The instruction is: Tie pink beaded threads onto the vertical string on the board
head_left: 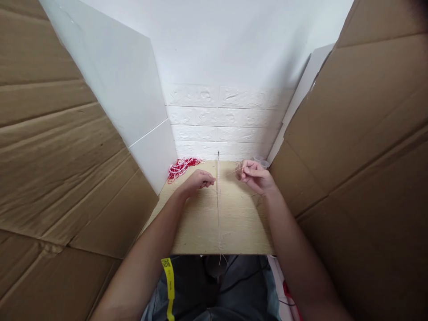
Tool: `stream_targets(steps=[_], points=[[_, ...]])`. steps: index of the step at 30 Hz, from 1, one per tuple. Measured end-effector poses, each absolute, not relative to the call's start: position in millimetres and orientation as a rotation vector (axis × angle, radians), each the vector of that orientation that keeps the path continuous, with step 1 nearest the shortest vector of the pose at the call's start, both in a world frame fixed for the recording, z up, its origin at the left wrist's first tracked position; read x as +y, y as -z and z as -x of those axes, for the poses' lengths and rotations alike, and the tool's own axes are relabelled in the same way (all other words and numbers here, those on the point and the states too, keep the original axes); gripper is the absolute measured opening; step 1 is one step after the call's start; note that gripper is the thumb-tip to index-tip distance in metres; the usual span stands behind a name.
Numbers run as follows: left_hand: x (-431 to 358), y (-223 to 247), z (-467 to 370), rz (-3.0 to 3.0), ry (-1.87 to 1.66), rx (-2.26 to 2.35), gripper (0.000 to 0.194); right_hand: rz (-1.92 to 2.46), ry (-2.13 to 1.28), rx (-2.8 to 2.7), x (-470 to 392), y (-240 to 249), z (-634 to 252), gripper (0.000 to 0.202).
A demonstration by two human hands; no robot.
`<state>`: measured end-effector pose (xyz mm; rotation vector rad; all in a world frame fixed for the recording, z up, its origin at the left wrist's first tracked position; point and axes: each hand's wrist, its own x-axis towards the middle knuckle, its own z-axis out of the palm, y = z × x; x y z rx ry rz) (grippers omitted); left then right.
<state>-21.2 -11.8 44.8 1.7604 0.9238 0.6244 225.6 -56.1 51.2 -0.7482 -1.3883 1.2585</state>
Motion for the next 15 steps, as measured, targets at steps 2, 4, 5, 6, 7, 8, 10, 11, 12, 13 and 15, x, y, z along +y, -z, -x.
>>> stream_targets(steps=[2, 4, 5, 6, 7, 8, 10, 11, 12, 13, 15], points=[[-9.4, -41.1, 22.0, -1.762, -0.636, 0.919, 0.029, 0.676, -1.202, -1.319, -56.0, -52.4, -229.1, 0.042], [-7.7, -38.1, 22.8, -1.772, -0.650, 0.921, 0.029, 0.637, -1.127, -1.268, -56.1, -53.1, -234.1, 0.042], [-7.3, -37.1, 23.1, -1.780, -0.654, 0.928, 0.029, 0.630, -1.084, -1.255, -56.3, -53.5, -236.9, 0.042], [-7.2, -36.6, 23.4, -1.787, -0.652, 0.937, 0.029, 0.626, -1.044, -1.253, -56.7, -53.8, -239.8, 0.042], [-7.3, -36.6, 23.6, -1.792, -0.644, 0.946, 0.029, 0.619, -1.008, -1.257, -57.3, -54.1, -242.6, 0.043], [-7.6, -36.9, 23.7, -1.793, -0.632, 0.950, 0.029, 0.610, -0.979, -1.263, -57.9, -54.6, -245.0, 0.043], [-8.5, -38.0, 23.8, -1.789, -0.606, 0.943, 0.028, 0.601, -0.938, -1.266, -59.2, -56.0, -248.4, 0.045], [-8.8, -38.5, 23.9, -1.785, -0.591, 0.938, 0.029, 0.606, -0.924, -1.261, -59.7, -56.7, -249.3, 0.046], [-9.2, -39.0, 23.9, -1.779, -0.571, 0.941, 0.030, 0.611, -0.917, -1.255, -59.9, -57.3, -249.8, 0.048], [-9.4, -39.3, 23.9, -1.773, -0.546, 0.952, 0.032, 0.609, -0.920, -1.251, -59.8, -57.5, -250.1, 0.049], [-9.7, -39.8, 24.1, -1.765, -0.478, 0.985, 0.035, 0.568, -0.960, -1.249, -58.9, -56.8, -250.6, 0.052]])
